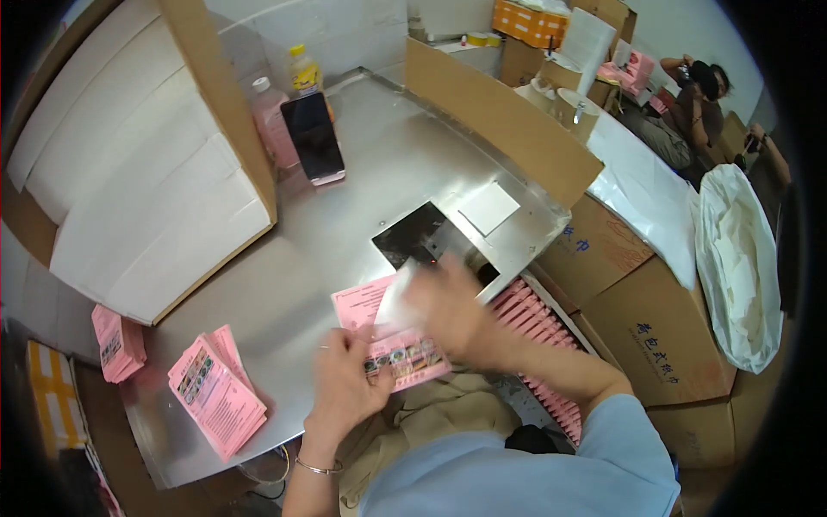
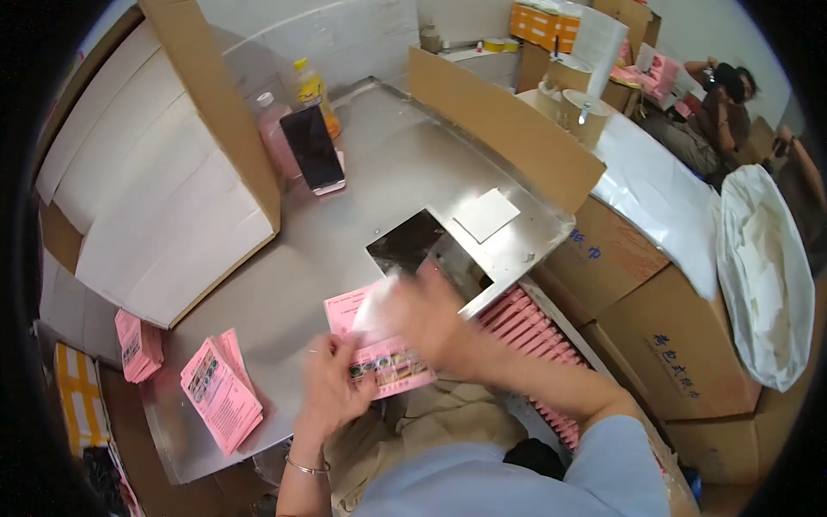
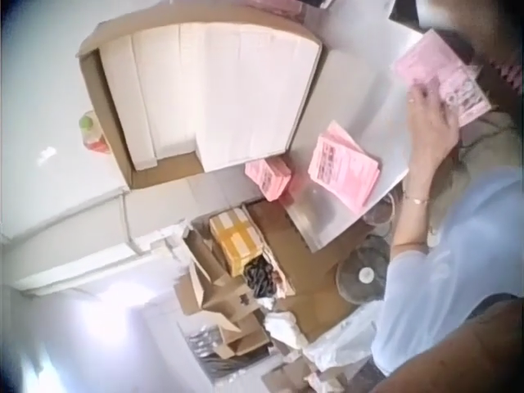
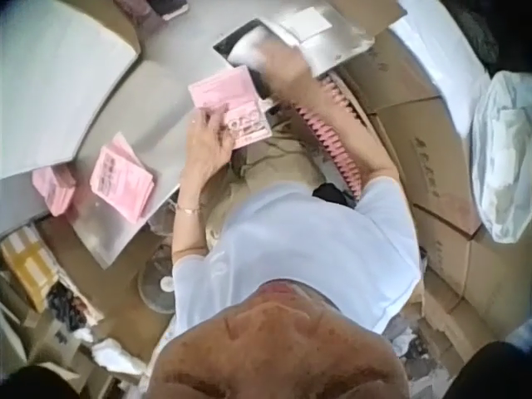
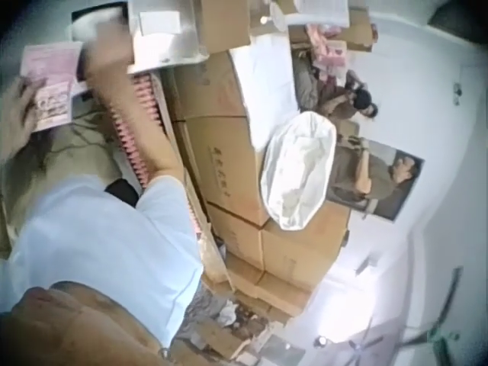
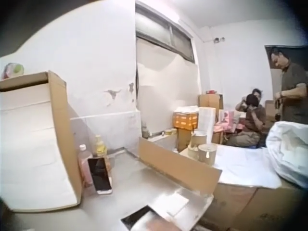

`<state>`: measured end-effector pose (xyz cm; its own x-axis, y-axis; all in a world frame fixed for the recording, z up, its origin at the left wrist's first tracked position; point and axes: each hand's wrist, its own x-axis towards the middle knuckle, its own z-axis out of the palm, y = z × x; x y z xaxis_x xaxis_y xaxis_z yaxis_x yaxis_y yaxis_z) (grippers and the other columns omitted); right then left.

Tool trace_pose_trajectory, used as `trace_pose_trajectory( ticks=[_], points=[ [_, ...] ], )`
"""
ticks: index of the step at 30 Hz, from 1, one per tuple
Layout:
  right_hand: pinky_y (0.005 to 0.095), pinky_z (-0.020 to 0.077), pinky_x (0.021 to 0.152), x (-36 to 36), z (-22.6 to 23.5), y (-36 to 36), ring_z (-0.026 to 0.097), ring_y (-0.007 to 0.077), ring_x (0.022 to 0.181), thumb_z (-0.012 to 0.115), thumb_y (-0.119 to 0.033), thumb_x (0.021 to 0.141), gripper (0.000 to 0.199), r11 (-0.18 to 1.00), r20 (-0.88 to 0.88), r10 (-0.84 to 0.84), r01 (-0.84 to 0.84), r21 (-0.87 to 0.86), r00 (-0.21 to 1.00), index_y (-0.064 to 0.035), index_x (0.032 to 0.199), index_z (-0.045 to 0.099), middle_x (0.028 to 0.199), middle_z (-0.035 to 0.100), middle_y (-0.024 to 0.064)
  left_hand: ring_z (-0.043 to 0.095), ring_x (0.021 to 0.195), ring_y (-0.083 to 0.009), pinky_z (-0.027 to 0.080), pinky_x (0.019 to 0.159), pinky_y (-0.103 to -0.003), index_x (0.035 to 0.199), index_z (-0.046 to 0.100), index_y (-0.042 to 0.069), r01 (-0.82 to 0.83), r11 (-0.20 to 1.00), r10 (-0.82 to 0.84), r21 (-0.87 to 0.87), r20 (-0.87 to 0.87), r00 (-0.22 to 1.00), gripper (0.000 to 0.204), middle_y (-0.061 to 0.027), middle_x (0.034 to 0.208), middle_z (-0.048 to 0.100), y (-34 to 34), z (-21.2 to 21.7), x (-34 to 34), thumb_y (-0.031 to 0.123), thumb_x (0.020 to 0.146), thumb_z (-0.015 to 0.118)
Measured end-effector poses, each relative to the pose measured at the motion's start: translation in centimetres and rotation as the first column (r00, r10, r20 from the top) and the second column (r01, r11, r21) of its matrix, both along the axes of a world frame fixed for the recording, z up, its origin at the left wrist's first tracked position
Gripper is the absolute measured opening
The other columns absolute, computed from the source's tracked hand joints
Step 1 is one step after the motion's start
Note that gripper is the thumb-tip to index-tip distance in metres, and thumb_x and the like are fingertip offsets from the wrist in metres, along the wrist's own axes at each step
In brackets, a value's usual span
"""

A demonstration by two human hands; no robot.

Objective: Inserting pink promotional flyers into white cardboard boxes at a packaging station.

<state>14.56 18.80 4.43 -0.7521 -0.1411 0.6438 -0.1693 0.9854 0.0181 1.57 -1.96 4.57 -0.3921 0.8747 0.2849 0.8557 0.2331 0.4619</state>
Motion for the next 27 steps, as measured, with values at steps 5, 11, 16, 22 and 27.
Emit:
trace_pose_trajectory(
  ticks=[5,11,16,22,27],
  points=[
    [0.0686,0.0356,0.106,-3.6,-2.5,-4.6,0.064,0.0362,0.099,0.063,-0.018,0.079,0.027,1.0,0.161,-0.004,0.007,-0.017,0.987,-0.0014,0.101,0.067,0.096,0.063,0.0226,0.054,0.089,-0.0375,0.043,0.075,-0.049,0.146,0.044,0.004,0.005,0.996,-0.003,0.087,-0.023,1.0,0.089,-0.0211,0.098,0.054,0.7,0.1,0.9,0.031,0.07,0.08],
    [0.0676,0.0329,0.105,-7.6,-2.6,0.8,0.064,0.0356,0.099,0.063,-0.017,0.083,0.021,0.937,0.558,-0.25,0.344,-0.067,0.791,-0.0033,0.099,0.066,0.097,0.066,0.0195,0.057,0.081,-0.0311,0.049,0.073,-0.04,0.148,0.041,0.004,-0.027,0.999,0.029,-0.019,0.113,0.993,0.07,-0.015,0.093,0.059,0.2,2.2,0.1,0.01,0.085,0.071],
    [0.0528,0.0525,0.067,-5.8,-5.4,6.6,0.066,0.045,0.077,0.057,-0.024,0.093,0.031,0.813,0.555,-0.333,0.53,-0.241,0.763,-0.0003,0.077,0.069,0.08,0.066,0.0262,0.062,0.07,-0.0243,0.052,0.064,-0.035,0.137,0.057,0.006,0.057,0.993,-0.076,0.101,0.196,0.978,0.052,-0.0098,0.084,0.065,-2.9,1.2,1.0,0.011,0.087,0.072],
    [0.0434,0.0526,0.076,-6.8,2.9,1.2,0.067,0.0344,0.084,0.066,-0.004,0.086,0.024,0.879,0.086,-0.094,0.124,-0.461,0.992,-0.0028,0.11,0.068,0.091,0.07,0.0155,0.065,0.077,-0.0254,0.053,0.071,-0.032,0.125,0.065,0.005,-0.129,0.991,0.085,0.042,0.546,0.833,0.037,-0.0115,0.086,0.066,-8.7,5.9,-2.9,0.012,0.089,0.07],
    [0.0441,0.0478,0.098,-18.3,11.1,-4.4,0.059,0.0422,0.117,0.064,-0.003,0.088,0.056,0.781,-0.195,0.103,-0.201,-0.591,0.975,0.0028,0.141,0.046,0.129,0.059,0.027,0.058,0.11,-0.0316,0.048,0.095,-0.039,0.133,0.054,0.0,-0.363,0.887,0.426,0.286,-0.206,0.881,0.051,-0.0193,0.118,0.061,-12.2,9.3,-17.0,0.017,0.087,0.071]
  ],
)
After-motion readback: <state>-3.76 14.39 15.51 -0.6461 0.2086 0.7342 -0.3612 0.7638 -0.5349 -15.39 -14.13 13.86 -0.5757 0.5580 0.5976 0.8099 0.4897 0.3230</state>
